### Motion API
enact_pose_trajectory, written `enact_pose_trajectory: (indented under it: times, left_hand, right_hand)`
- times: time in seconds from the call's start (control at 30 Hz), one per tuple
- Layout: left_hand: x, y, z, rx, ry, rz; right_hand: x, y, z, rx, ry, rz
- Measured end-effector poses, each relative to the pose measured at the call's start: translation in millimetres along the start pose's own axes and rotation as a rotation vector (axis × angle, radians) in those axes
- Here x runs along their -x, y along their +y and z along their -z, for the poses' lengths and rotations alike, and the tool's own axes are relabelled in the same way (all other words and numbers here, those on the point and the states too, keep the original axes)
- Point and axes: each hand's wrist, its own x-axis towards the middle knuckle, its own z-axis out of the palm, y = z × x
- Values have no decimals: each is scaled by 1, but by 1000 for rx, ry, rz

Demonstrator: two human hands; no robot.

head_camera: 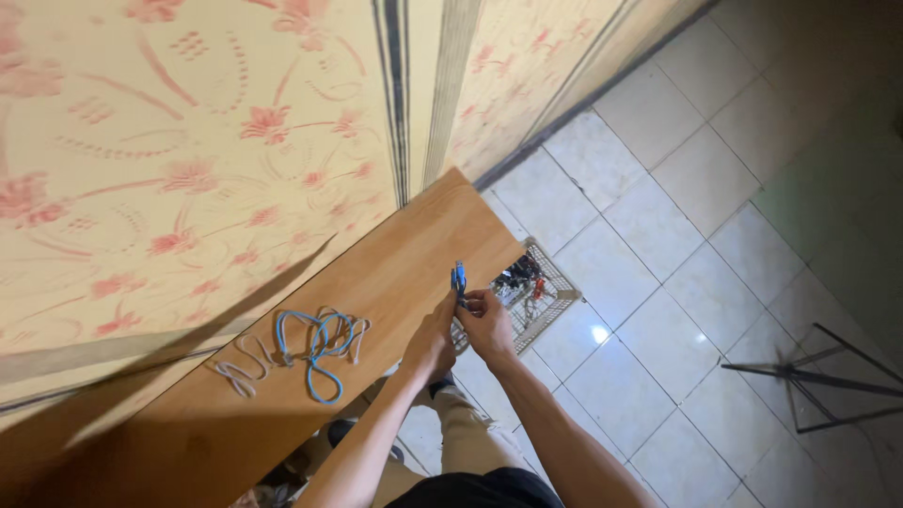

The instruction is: The person organizes various cables on a wooden table. They pick up tangled white and blue cables, untangle them, and coil them neatly before placing them into a plastic basket on the floor.

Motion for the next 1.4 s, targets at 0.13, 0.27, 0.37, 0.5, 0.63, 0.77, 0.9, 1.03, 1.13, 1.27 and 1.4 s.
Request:
enact_pose_trajectory:
  times: [0.13,0.27,0.37,0.5,0.63,0.77,0.9,1.03,1.13,1.27,1.4]
  left_hand:
    - [-36,-22,-74,-87,-207,-39]
    - [-74,-48,-142,-185,-310,-264]
    - [-96,-49,-188,-256,-472,-178]
    - [-113,-48,-242,-244,-458,-221]
    - [-131,-38,-260,-214,-606,-58]
    - [-132,-26,-261,-179,-518,-30]
    - [-104,-43,-239,-63,-379,51]
    - [-52,-91,-197,-25,-169,203]
    - [-12,-128,-160,-34,17,339]
    - [52,-164,-104,-47,192,454]
    - [95,-197,-70,-74,269,561]
  right_hand:
    - [-39,52,34,69,156,-45]
    - [-73,108,64,-58,245,-211]
    - [-96,145,82,-117,302,-296]
    - [-118,183,107,-13,376,-336]
    - [-140,199,129,47,440,-353]
    - [-145,221,131,102,439,-327]
    - [-121,244,99,215,290,-307]
    - [-88,251,37,237,104,-261]
    - [-72,243,-15,325,-55,-147]
    - [-52,223,-82,400,-250,-46]
    - [-43,203,-144,489,-387,75]
